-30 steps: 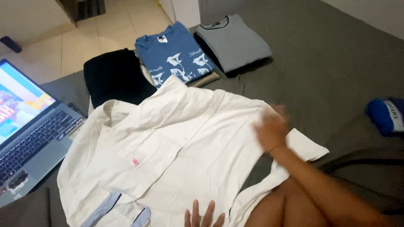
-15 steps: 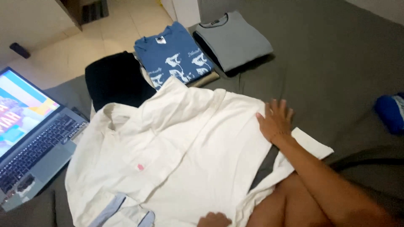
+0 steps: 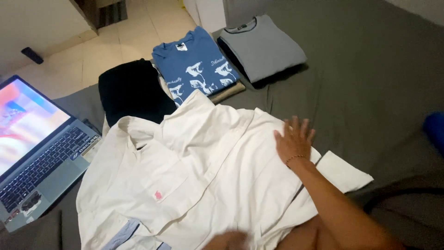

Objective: Folding a white long-sleeved shirt on a bed.

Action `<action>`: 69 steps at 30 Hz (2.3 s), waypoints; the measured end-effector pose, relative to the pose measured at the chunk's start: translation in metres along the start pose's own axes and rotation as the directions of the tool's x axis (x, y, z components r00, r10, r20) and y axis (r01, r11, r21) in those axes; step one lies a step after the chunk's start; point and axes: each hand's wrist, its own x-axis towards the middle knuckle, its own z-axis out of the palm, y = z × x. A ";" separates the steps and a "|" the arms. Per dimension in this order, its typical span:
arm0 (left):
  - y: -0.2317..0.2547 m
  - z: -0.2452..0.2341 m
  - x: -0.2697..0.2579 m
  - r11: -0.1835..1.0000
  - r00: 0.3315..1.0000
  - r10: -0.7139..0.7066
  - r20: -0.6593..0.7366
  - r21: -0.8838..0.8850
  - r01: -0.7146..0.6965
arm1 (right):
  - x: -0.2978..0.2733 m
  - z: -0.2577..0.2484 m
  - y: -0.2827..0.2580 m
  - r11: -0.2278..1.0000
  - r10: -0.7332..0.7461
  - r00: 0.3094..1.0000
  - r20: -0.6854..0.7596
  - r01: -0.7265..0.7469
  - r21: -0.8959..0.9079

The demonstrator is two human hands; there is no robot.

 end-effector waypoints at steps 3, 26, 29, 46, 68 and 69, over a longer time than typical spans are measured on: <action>-0.039 -0.063 0.057 1.000 0.988 0.010 -0.155 -0.028 -0.014 | -0.011 0.029 -0.010 0.995 -0.007 0.916 -0.400 -0.033 -0.094; -0.178 -0.148 0.046 0.684 0.598 -0.451 -0.663 0.173 0.709 | -0.052 0.043 -0.255 0.580 -0.812 0.570 0.128 0.760 0.294; -0.183 -0.153 0.045 0.726 0.632 -0.455 -0.627 0.150 0.671 | -0.027 0.085 -0.261 0.400 -0.917 0.399 -0.024 0.917 -0.009; -0.185 -0.157 0.041 0.745 0.594 -0.462 -0.659 0.075 0.663 | -0.008 0.031 -0.231 0.531 -0.796 0.518 0.313 0.846 -0.050; -0.286 -0.298 -0.073 -0.085 0.622 -0.726 0.294 -0.935 0.344 | 0.108 -0.131 -0.173 0.902 -0.053 0.998 0.025 0.059 -0.428; -0.276 -0.317 -0.070 -0.074 0.630 -0.724 0.282 -0.939 0.335 | 0.116 -0.147 -0.156 0.904 -0.054 0.998 0.010 0.053 -0.425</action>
